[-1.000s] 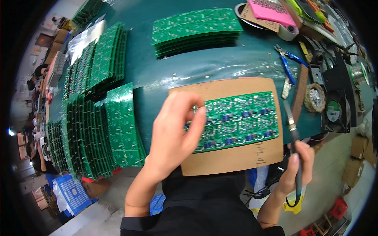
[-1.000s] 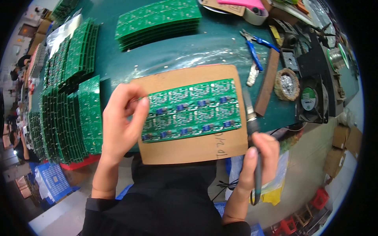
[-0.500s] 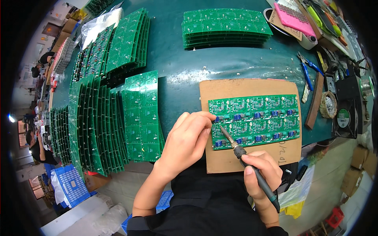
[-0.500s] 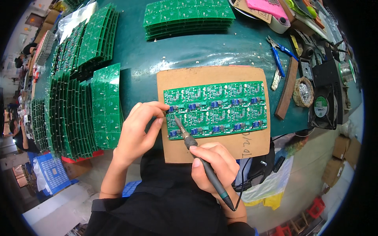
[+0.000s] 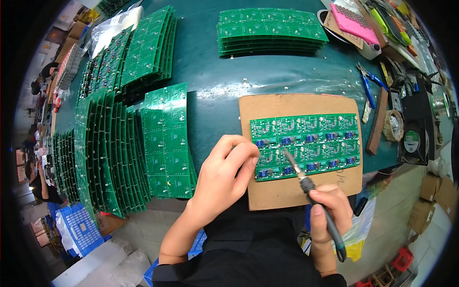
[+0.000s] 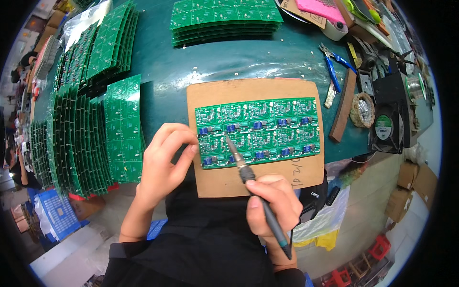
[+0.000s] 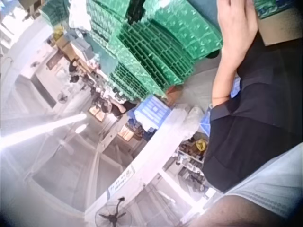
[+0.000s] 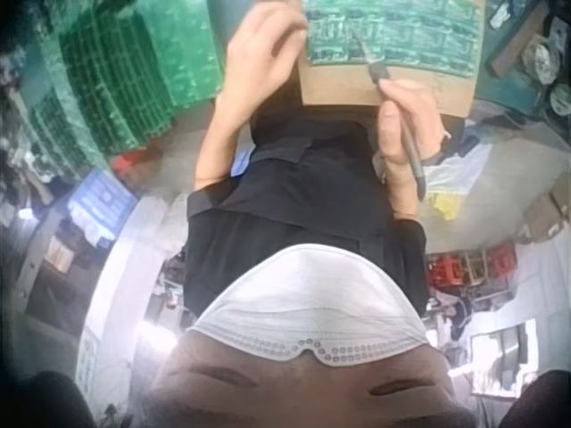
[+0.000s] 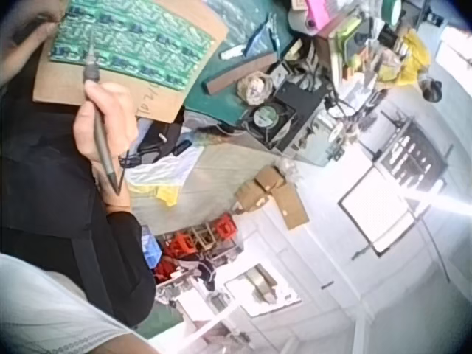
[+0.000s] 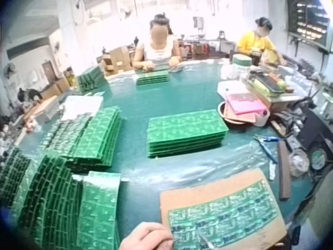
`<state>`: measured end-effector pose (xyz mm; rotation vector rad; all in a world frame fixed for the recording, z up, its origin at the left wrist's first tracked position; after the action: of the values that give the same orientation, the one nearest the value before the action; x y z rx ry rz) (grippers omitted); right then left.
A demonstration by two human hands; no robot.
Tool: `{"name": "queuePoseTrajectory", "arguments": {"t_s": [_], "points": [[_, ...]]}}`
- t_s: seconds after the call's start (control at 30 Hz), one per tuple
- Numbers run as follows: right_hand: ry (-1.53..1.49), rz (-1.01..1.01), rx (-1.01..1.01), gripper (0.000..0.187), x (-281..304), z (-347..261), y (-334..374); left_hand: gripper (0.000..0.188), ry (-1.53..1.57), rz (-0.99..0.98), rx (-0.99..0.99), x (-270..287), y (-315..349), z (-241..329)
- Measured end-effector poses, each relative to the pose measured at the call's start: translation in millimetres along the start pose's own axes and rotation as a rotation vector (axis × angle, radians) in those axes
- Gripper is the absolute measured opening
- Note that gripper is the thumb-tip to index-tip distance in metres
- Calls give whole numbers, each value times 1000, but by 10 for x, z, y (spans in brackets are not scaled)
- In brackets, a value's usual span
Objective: The person solders components onto circuit boards using a soldering iron, repeatedly taking boards from a stack, placing them on a board, soldering components, and setting the completed boards aside.
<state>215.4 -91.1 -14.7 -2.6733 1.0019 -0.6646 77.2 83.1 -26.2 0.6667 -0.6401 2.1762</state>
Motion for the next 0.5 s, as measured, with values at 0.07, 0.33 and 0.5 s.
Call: {"name": "queuePoseTrajectory", "arguments": {"t_s": [0.07, 0.33, 0.5], "points": [[-35, 54, -72, 19, 96, 34, 36, 14, 39, 19, 42, -58, -20, 54], [-17, -28, -80, 19, 108, 121, 11, 15, 0, 20, -81, -376, -169, 73], [-26, -78, -144, 18, 134, 95, -33, 15, -58, 22, -48, -415, -195, 100]]}}
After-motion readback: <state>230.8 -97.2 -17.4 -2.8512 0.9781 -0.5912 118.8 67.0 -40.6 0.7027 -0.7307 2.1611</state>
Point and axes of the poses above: each hand's wrist, its own y-axis away from the middle knuckle, its own x-axis out of the back of the hand, z = x × y, the point moved 2 cm from there along -y, towards the middle knuckle, and after that the axes turned 2 degrees about -x, right-handed, at the moved point
